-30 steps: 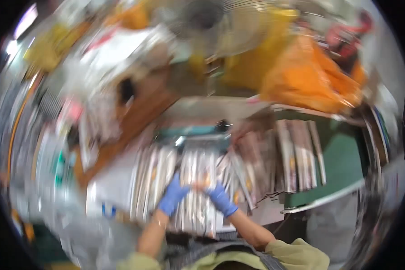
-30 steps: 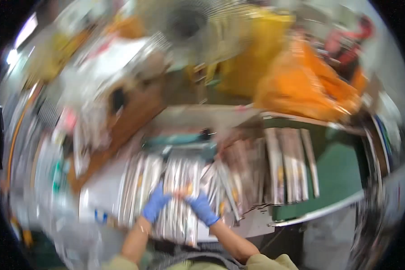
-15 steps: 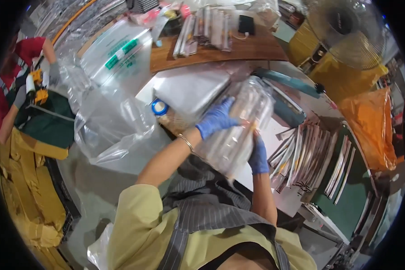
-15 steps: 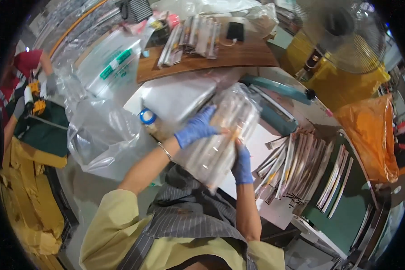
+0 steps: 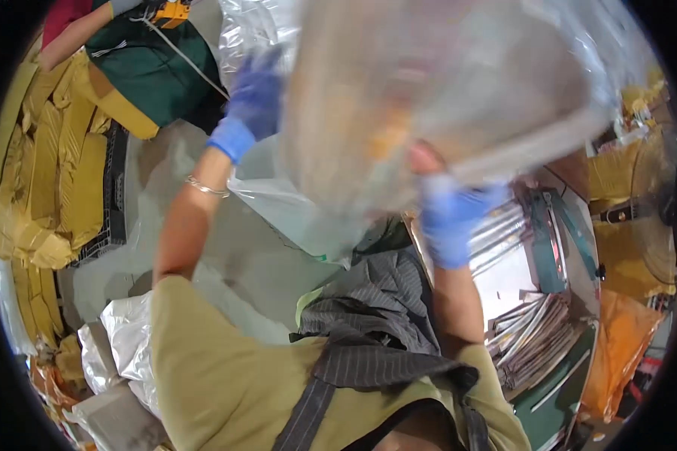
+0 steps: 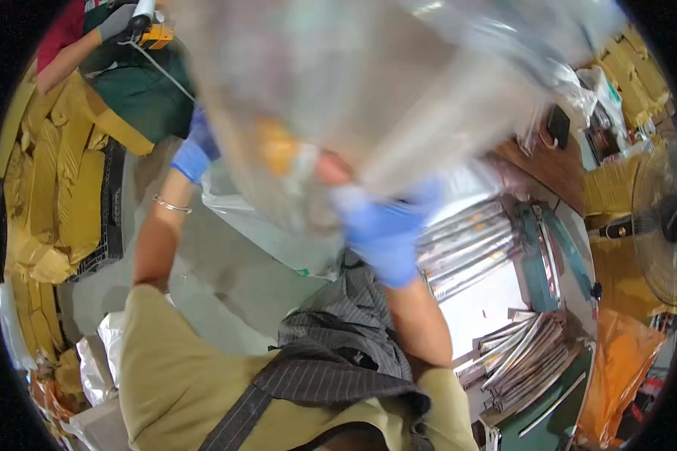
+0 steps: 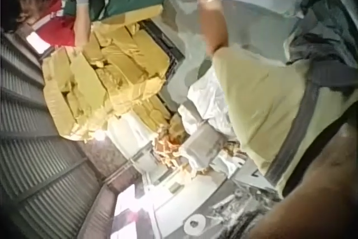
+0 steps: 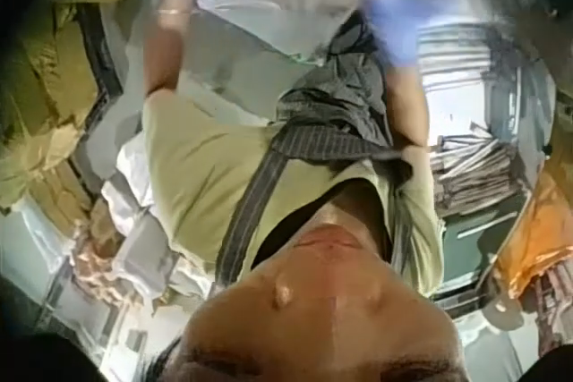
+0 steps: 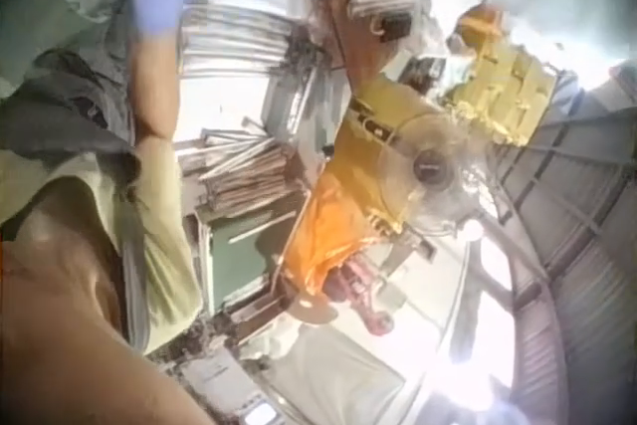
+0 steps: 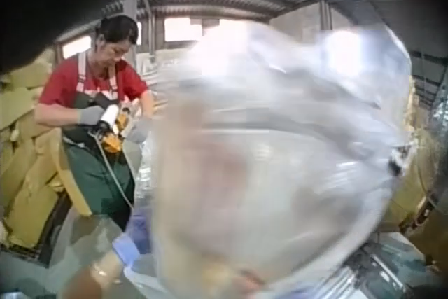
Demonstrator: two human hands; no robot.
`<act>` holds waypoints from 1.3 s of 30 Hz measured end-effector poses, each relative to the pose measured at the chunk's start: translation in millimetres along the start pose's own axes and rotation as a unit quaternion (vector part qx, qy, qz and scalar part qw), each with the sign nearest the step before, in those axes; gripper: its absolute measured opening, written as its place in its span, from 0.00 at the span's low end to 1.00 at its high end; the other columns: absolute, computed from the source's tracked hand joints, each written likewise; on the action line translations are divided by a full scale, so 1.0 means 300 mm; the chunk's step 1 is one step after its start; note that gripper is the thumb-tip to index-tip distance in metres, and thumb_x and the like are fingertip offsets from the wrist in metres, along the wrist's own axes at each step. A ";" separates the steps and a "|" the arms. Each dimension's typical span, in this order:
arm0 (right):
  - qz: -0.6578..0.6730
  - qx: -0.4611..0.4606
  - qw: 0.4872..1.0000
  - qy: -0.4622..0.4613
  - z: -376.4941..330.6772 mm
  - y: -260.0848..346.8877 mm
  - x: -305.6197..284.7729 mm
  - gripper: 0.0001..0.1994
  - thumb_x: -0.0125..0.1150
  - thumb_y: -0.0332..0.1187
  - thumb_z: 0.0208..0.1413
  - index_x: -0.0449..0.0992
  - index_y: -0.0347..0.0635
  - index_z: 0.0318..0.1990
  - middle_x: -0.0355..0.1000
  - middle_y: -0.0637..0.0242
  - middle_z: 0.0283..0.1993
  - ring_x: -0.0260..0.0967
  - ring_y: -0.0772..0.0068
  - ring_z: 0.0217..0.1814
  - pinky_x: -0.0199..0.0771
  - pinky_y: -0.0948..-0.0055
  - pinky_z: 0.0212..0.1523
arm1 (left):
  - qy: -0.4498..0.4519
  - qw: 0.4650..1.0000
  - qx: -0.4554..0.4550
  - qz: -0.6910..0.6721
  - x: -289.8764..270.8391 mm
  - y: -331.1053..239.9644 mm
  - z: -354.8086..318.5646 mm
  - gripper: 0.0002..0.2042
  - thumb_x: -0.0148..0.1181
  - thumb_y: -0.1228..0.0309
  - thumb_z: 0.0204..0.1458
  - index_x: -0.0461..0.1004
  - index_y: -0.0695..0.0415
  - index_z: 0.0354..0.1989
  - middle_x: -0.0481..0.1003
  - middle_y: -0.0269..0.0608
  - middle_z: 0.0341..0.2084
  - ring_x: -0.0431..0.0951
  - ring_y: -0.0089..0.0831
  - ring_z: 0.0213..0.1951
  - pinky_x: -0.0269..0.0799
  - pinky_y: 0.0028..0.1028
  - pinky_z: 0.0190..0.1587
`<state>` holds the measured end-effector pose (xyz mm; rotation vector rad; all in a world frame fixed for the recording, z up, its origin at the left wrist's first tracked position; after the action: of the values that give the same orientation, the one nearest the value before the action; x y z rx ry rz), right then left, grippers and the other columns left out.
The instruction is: Bundling and packaging incense sticks into plastic bags using a heat sealer.
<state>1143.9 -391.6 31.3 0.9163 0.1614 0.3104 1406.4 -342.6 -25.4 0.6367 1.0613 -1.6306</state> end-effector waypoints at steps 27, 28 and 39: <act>0.166 0.316 0.870 0.340 -0.495 -0.452 0.110 0.20 0.56 0.37 0.51 0.67 0.37 0.49 0.68 0.58 0.46 0.65 0.70 0.48 0.62 0.73 0.50 | -0.232 0.961 -0.009 0.149 -0.031 -0.377 -0.166 0.25 0.53 0.63 0.49 0.60 0.65 0.54 0.63 0.53 0.50 0.62 0.46 0.53 0.59 0.38 0.53; 0.112 0.281 0.913 0.272 -0.421 -0.374 -0.087 0.18 0.55 0.32 0.51 0.67 0.36 0.49 0.69 0.61 0.44 0.65 0.76 0.46 0.62 0.77 0.49 | -0.251 0.959 -0.088 -0.102 0.028 -0.444 -0.169 0.26 0.55 0.63 0.47 0.60 0.65 0.53 0.64 0.55 0.48 0.63 0.44 0.52 0.57 0.36 0.54; -0.485 0.546 0.568 -0.380 -0.946 -0.277 -1.969 0.35 0.59 0.52 0.42 0.63 0.30 0.51 0.63 0.43 0.51 0.59 0.48 0.55 0.59 0.64 0.54 | 0.219 0.901 0.238 -0.291 1.463 -1.644 -0.082 0.24 0.52 0.64 0.45 0.62 0.64 0.50 0.58 0.52 0.54 0.57 0.46 0.56 0.52 0.38 0.57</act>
<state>526.6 -420.6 -202.4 1.9338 0.0098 -1.4224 799.5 -495.6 -236.9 1.1259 1.2583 -2.3823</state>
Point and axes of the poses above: each hand's wrist, its own z-axis towards the middle knuckle, its own x-axis out of the palm, y = z × x, the point moved 9 cm from there along z, towards the middle knuckle
